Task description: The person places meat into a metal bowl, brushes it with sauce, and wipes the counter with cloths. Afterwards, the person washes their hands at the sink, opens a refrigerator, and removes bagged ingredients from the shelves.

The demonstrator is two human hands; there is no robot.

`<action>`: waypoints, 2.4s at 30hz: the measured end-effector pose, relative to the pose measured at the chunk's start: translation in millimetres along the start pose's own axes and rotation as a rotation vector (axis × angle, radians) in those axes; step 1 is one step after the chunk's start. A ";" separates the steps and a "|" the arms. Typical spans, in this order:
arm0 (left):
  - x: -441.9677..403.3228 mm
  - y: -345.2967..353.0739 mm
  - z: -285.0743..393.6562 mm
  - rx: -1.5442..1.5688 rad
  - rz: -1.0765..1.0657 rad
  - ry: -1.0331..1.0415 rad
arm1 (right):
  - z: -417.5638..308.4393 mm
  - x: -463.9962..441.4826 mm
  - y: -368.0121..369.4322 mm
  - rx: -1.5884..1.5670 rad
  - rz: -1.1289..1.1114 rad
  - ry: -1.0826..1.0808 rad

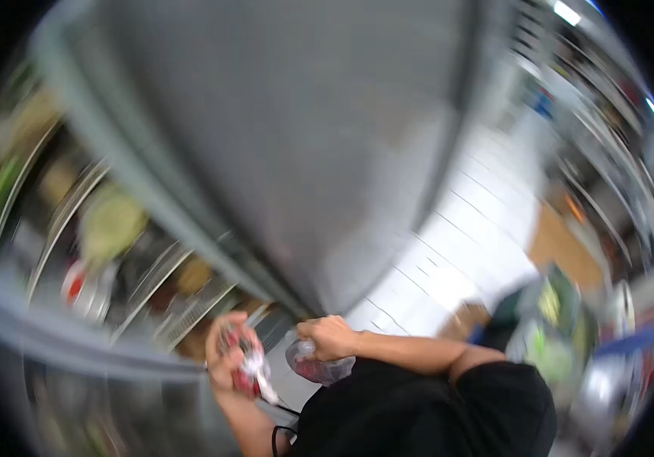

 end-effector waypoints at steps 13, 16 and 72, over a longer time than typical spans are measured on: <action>100.8 -48.9 -403.6 -0.785 -0.040 -1.414 | 293.8 446.6 -94.9 -0.681 0.964 1.444; 63.7 -2.3 -444.6 -0.928 -0.176 -1.386 | 325.3 596.4 -108.1 -0.721 1.758 1.427; -427.2 1022.1 -1103.1 -1.540 -1.627 0.142 | 782.2 886.5 -671.7 -1.135 2.120 0.824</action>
Point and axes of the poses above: each hand's wrist, its own x-axis away from the middle knuckle, its own y-axis out of the palm, z = x × y, the point moved 10 cm from there along -x, towards the middle knuckle, and after that the axes turned 6 degrees about z, right-handed, at the moved point
